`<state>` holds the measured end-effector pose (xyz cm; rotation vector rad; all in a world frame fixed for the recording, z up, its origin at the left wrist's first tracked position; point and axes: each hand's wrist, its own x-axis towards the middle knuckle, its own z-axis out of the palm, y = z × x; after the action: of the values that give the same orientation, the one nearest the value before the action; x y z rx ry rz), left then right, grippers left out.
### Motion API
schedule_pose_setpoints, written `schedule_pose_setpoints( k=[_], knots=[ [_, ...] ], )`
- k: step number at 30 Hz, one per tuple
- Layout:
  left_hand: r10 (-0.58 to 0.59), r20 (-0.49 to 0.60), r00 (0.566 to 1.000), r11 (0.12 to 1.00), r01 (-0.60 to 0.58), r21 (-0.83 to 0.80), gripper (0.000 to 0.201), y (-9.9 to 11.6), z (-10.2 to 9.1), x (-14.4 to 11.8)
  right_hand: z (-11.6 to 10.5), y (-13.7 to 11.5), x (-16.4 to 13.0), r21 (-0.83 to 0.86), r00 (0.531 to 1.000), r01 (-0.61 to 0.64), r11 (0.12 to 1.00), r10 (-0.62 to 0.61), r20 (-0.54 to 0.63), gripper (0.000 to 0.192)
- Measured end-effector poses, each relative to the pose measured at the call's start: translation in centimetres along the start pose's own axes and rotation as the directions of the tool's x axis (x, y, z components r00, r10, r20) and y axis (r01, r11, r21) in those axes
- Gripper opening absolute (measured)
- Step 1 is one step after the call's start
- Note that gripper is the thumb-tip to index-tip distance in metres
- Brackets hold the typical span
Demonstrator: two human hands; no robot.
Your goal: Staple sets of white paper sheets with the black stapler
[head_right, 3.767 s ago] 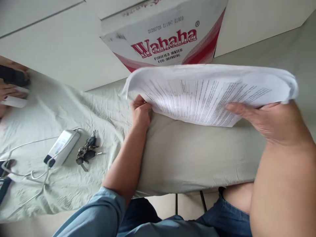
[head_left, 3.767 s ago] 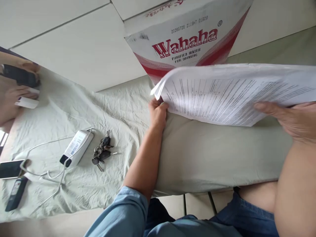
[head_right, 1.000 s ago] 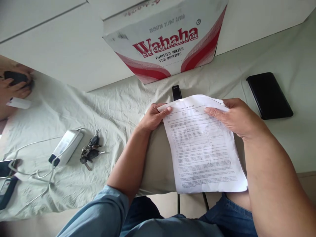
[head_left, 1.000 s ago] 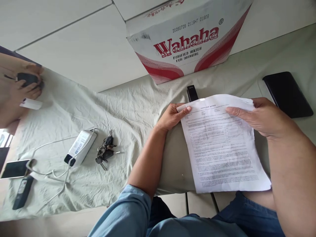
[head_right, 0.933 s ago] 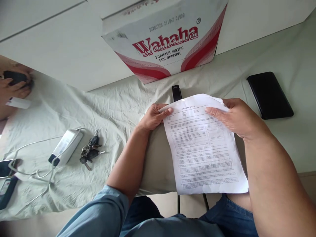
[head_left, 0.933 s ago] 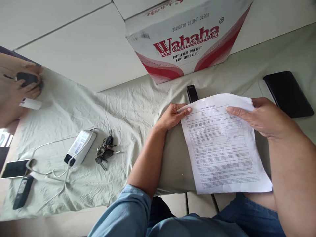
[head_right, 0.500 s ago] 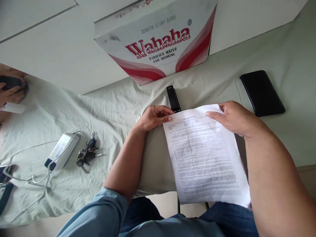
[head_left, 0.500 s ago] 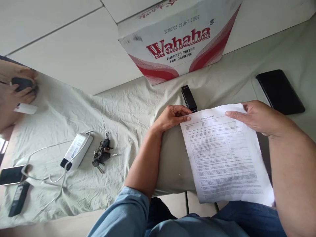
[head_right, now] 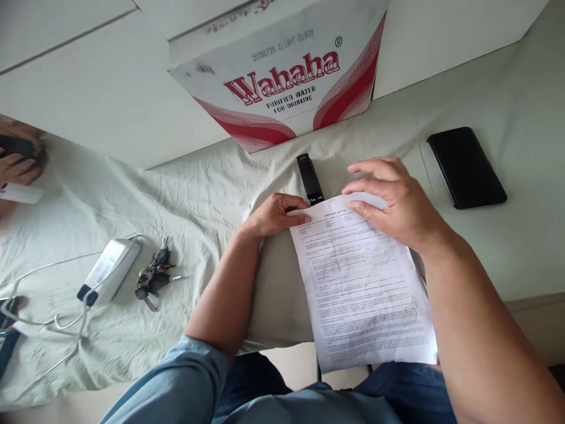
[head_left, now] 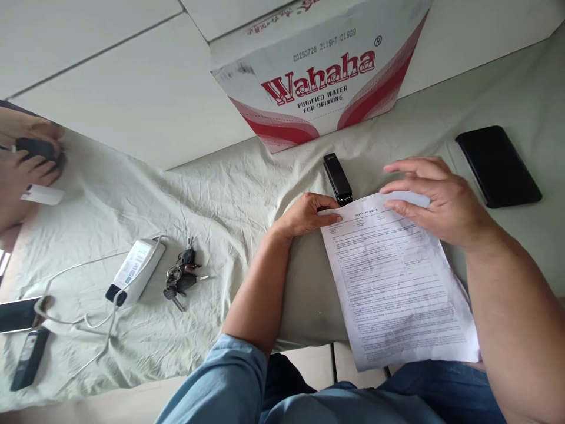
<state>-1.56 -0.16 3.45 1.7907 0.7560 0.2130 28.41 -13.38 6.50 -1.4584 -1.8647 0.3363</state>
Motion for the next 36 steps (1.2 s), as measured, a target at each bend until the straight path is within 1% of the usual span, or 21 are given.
schedule_pose_setpoints(
  k=[2,3,6,9,12,14,20,25,29,36],
  knots=[
    [0.004,0.008,1.0,1.0,-0.004,0.023,0.034,0.2,0.0,0.0,1.2,0.2,0.0,-0.054,0.995,0.032,0.998,-0.026,0.096,0.017],
    [0.008,0.013,1.0,1.0,-0.008,0.026,0.033,0.3,0.0,-0.1,1.8,0.3,-0.1,-0.083,0.992,0.038,0.996,-0.028,0.126,0.019],
    [0.024,0.026,0.999,1.0,-0.024,0.019,0.031,0.5,0.0,-0.1,3.3,0.5,-0.1,-0.159,0.988,0.037,0.987,-0.012,0.155,0.024],
    [0.03,0.031,0.999,0.999,-0.03,0.023,0.03,0.5,0.0,-0.1,3.5,0.6,0.0,-0.185,0.991,0.039,0.982,-0.014,0.135,0.023],
    [0.023,0.028,0.999,0.999,-0.024,0.033,0.029,0.5,0.0,-0.1,3.1,0.5,0.1,-0.156,0.993,0.05,0.987,-0.032,0.114,0.026],
    [0.023,0.028,0.999,0.999,-0.023,0.03,0.03,0.5,0.0,-0.1,3.0,0.5,0.1,-0.145,0.992,0.059,0.988,-0.041,0.123,0.026],
    [0.044,0.042,0.998,0.999,-0.043,-0.028,0.036,0.7,-0.1,-0.3,3.8,1.1,0.0,-0.189,0.985,0.035,0.981,-0.002,0.17,0.018],
    [0.056,0.024,0.998,0.998,-0.056,-0.022,0.037,0.7,-0.2,-0.3,3.4,0.8,0.3,-0.156,0.985,0.026,0.987,0.001,0.174,0.008],
    [0.062,0.031,0.998,0.998,-0.061,-0.028,0.039,0.6,-0.1,-0.2,3.3,0.1,0.6,-0.125,0.993,0.028,0.992,-0.013,0.117,0.022],
    [0.058,0.043,0.997,0.998,-0.058,-0.015,0.043,0.6,0.0,-0.3,3.7,-1.1,1.0,-0.117,0.999,0.014,0.993,-0.008,0.044,0.027]
  ],
)
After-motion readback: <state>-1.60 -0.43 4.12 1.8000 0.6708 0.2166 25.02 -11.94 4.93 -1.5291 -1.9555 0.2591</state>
